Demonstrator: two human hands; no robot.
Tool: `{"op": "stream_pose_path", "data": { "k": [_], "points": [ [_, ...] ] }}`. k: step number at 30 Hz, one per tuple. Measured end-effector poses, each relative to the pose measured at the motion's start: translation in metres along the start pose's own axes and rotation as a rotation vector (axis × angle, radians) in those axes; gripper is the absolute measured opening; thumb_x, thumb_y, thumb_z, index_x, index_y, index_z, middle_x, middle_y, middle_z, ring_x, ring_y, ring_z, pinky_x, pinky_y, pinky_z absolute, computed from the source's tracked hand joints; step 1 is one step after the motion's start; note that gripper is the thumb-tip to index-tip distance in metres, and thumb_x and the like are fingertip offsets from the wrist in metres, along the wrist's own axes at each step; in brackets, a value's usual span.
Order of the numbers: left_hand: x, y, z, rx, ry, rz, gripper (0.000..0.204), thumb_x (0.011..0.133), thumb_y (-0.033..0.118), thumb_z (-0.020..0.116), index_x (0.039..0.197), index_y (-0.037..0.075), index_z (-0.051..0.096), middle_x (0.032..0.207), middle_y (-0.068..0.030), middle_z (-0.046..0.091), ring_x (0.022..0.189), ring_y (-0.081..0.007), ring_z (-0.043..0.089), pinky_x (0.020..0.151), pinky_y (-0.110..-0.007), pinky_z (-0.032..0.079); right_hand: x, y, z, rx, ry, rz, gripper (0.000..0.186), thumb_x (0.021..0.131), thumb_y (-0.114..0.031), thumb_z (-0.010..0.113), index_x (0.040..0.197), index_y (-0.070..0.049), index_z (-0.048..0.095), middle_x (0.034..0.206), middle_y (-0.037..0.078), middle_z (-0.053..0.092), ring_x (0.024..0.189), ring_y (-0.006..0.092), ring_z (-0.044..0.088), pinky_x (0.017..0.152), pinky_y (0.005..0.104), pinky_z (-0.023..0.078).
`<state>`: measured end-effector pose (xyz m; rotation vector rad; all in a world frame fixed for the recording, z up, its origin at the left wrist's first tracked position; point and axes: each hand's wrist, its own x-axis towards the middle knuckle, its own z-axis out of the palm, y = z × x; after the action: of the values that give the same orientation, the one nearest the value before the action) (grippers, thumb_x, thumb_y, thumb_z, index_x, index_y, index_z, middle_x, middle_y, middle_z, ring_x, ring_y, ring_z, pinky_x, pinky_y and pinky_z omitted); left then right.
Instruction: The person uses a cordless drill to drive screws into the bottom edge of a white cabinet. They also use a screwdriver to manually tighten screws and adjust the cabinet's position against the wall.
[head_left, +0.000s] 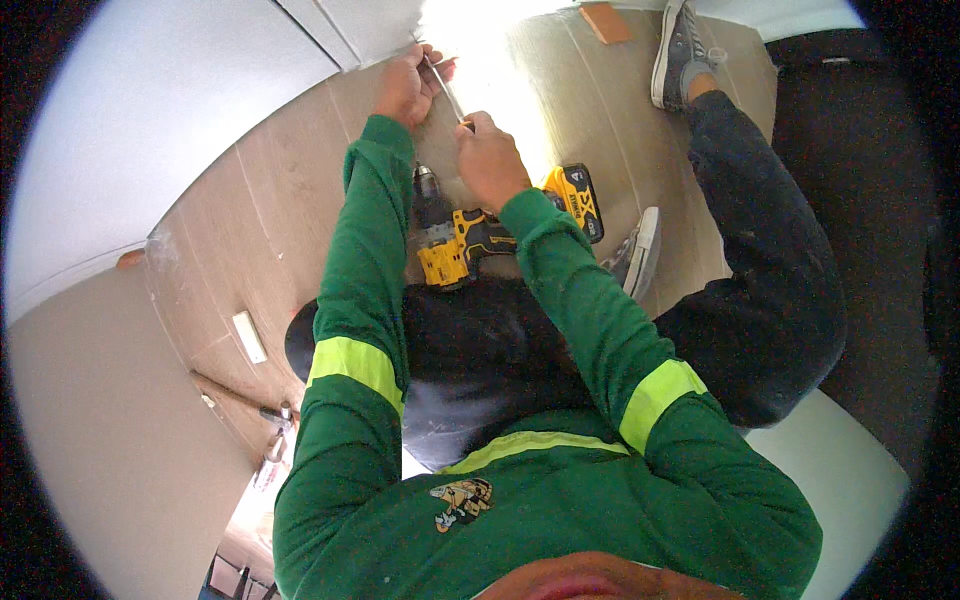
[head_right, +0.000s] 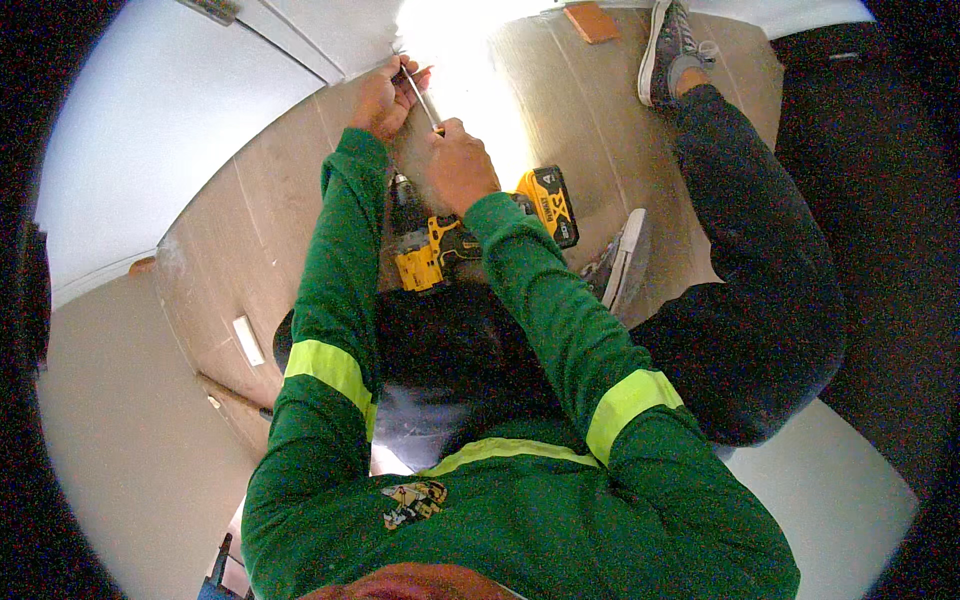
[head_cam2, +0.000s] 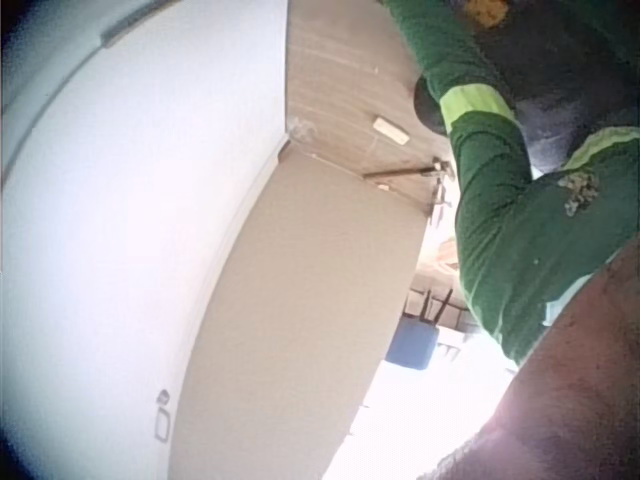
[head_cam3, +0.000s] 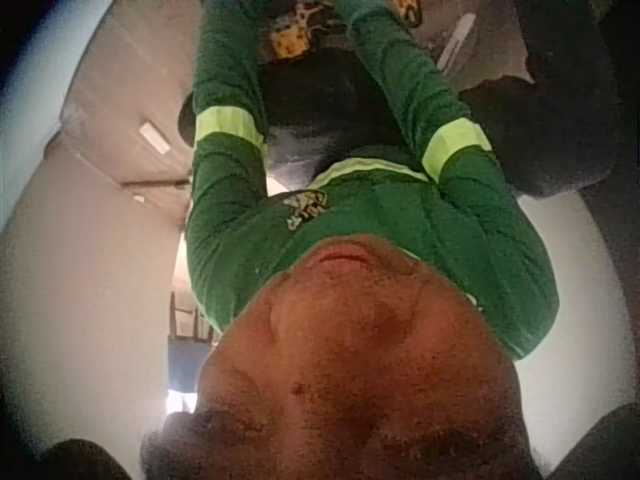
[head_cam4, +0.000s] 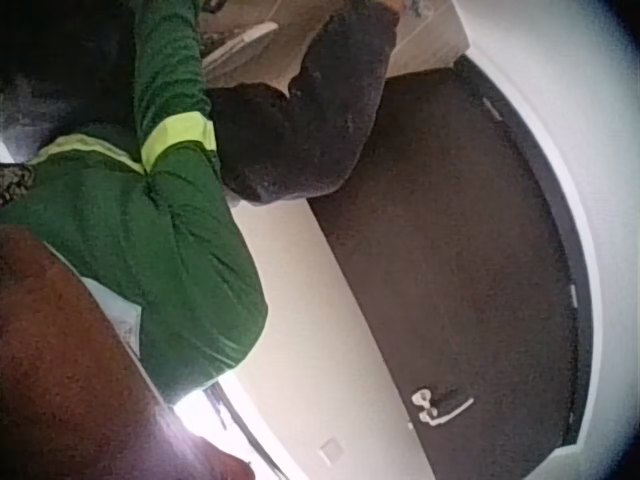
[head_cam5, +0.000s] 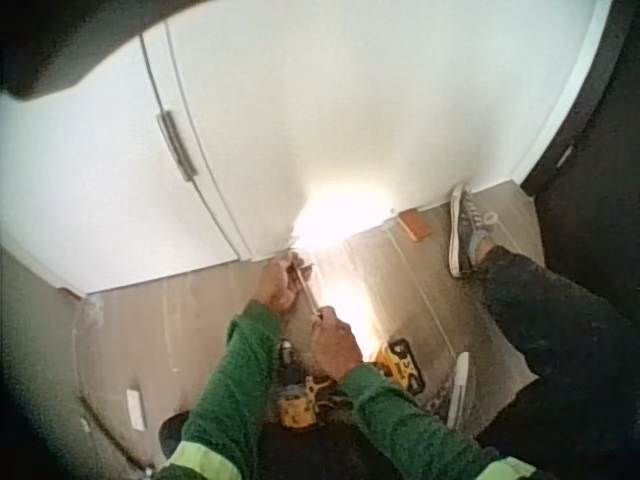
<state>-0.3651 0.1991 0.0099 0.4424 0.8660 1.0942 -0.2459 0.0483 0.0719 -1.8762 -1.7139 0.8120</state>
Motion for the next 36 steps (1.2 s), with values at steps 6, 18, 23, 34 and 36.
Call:
{"op": "stream_pose_path", "data": {
  "k": [6,18,23,34,36],
  "points": [
    [-0.004,0.002,0.004,0.052,0.036,-0.009,0.027,0.108,0.022,0.039,0.111,-0.001,0.052,0.103,-0.0138,0.061,0.1,-0.0346,0.068,0.085,-0.044,0.059,-0.003,-0.011,-0.005,0.078,0.027,0.136,0.028,0.099,-0.022,0.052,0.112,0.003,0.053,0.1,0.031,0.068,0.095,0.0503,0.065,0.085,0.0562,0.052],
    [-0.002,0.002,0.003,0.064,0.02,0.026,0.03,0.109,0.025,0.038,0.11,0.001,0.055,0.107,-0.0136,0.062,0.103,-0.0318,0.066,0.09,-0.044,0.058,0.006,0.008,0.012,0.053,0.076,-0.003,0.028,0.099,-0.022,0.052,0.111,0.003,0.056,0.1,0.032,0.066,0.095,0.0515,0.064,0.085,0.0565,0.051],
    [-0.006,0.012,-0.013,0.04,-0.109,-0.047,0.039,0.11,0.029,0.034,0.122,-0.003,0.055,0.117,-0.0174,0.063,0.111,-0.0324,0.065,0.098,-0.046,0.055,0.022,-0.001,0.006,-0.025,0.184,-0.192,0.027,0.101,-0.022,0.049,0.109,0.001,0.061,0.09,0.02,0.067,0.077,0.0411,0.067,0.072,0.0492,0.055],
    [-0.027,0.002,-0.011,0.122,-0.122,-0.119,0.03,0.109,0.025,0.041,0.114,0.0,0.056,0.081,-0.003,0.057,0.082,-0.0218,0.063,0.08,-0.035,0.055,0.035,0.013,0.014,1.337,-0.322,0.333,0.036,0.104,-0.033,0.049,0.102,0.002,0.056,0.084,0.012,0.065,0.065,0.0218,0.063,0.053,0.0356,0.051],
    [-0.021,-0.007,-0.014,0.055,-0.078,-0.087,0.026,0.109,0.023,0.042,0.107,0.001,0.056,0.08,-0.0024,0.056,0.073,-0.0193,0.059,0.074,-0.034,0.055,0.036,0.009,0.021,0.917,-0.2,0.24,0.044,0.104,-0.037,0.048,0.108,0.006,0.055,0.091,0.017,0.067,0.077,0.0294,0.069,0.063,0.0426,0.056]
  ]
}}
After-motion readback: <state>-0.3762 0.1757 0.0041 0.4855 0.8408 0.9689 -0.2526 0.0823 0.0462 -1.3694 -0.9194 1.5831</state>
